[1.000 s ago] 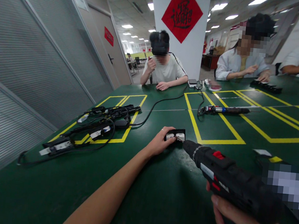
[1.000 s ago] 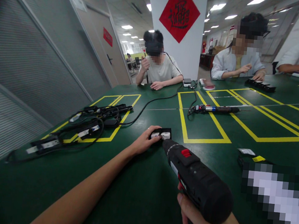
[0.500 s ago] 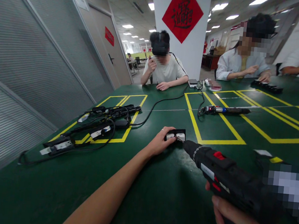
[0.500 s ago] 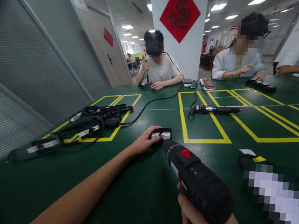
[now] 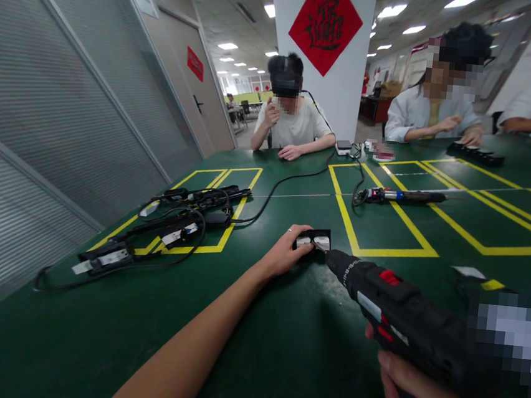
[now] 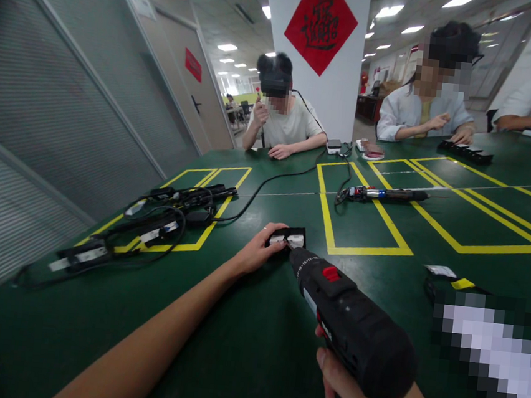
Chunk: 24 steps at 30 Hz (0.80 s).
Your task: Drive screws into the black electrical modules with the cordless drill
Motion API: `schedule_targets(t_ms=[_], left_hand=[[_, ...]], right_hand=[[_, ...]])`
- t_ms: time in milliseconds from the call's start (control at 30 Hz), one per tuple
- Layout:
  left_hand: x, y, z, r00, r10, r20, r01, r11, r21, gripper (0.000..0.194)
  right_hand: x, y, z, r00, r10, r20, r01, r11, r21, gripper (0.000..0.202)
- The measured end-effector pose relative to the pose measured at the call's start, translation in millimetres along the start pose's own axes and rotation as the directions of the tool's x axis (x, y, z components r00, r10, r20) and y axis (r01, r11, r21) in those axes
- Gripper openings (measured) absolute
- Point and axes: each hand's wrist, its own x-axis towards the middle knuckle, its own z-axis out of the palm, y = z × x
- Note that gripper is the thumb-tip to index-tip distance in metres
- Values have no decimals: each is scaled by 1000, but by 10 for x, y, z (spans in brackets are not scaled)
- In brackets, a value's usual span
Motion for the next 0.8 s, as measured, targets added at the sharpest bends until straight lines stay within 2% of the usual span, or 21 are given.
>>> schedule_targets(t_ms=[167, 333, 433, 533, 633, 800], left_hand=[[1, 10, -5, 1000, -2, -3, 2, 1000, 5, 39], [-1, 8, -9, 1000, 7, 4, -7, 1000, 10, 39], [0, -4, -1, 1000, 23, -1, -23, 1000, 12, 40], [-1, -8, 3, 1000, 22, -1, -22, 1000, 17, 40], [-3, -2, 0, 1000, 19, -1, -19, 1000, 16, 40], [-4, 7, -8, 1000, 3, 5, -3, 1000, 18, 41]], right_hand=[[4, 46, 39, 1000, 28, -10, -27, 999, 31, 30], [-64, -173, 63, 996, 5, -85, -6, 1000, -17, 18], [-80, -241, 60, 999, -10, -52, 7, 999, -41, 29], [-65, -172, 46, 999, 9, -52, -11, 999, -38, 22], [-49, -43, 28, 997, 55, -60, -58, 997, -47, 37], [-41, 98, 6, 998, 59, -19, -60, 997, -46, 36]])
